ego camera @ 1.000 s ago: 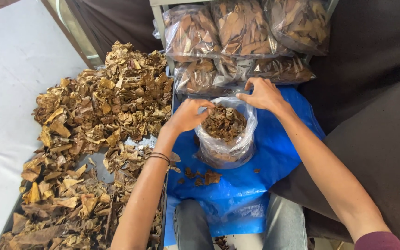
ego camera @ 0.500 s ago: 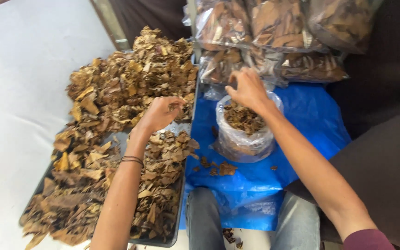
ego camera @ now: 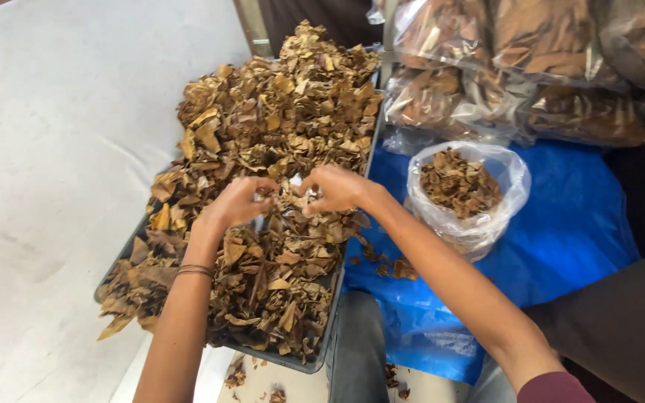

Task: Stuffing dried leaves into plastic bags from a large pile on a tarp

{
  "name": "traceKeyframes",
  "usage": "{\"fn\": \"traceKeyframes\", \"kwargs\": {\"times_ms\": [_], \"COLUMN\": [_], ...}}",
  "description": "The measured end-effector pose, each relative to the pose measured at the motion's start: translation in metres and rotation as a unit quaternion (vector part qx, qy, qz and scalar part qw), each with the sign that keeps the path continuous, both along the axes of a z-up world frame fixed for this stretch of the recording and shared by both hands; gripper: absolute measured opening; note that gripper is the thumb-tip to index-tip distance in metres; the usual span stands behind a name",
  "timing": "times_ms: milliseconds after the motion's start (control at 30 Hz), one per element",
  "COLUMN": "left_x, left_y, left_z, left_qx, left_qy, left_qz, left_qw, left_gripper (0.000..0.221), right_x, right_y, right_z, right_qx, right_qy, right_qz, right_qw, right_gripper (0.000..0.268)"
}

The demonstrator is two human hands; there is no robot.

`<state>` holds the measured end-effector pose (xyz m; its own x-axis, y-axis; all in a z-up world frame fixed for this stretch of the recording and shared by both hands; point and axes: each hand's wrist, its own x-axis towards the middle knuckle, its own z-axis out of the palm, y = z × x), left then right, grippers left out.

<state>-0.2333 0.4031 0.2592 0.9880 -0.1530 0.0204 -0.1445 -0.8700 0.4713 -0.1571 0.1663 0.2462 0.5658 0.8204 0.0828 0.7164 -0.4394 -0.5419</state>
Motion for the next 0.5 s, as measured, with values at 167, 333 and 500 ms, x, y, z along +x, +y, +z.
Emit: {"fn": "traceKeyframes", "kwargs": {"times_ms": [167,333,500], "left_x": [-0.009,-0.028,-0.013], "left_y": [0.022,0.012,0.021], "left_z": [-0.011,0.001,-0.024], "left_qx": [0.002,0.035,0.082], "left_qy": [0.084,0.185,0.223], "left_qz": [-0.002,-0.010,-0.028], "left_qw": [0.996,0.982,0.971], "left_gripper": [0.045,0.071,0.076], "right_x": [-0.012,-0.019,-0.022], "right_y": [0.022,0.051,0.062], "right_z": [-0.007,-0.032,-0.044], "right_qx": [-0.126,-0.220,-0.238], "right_qy": [0.042,-0.006,-0.060], "right_qz": [0.103,0.113,0.104], "right_qw": [0.986,0.969,0.964], "right_gripper": [0.085,0.093,0.072]}}
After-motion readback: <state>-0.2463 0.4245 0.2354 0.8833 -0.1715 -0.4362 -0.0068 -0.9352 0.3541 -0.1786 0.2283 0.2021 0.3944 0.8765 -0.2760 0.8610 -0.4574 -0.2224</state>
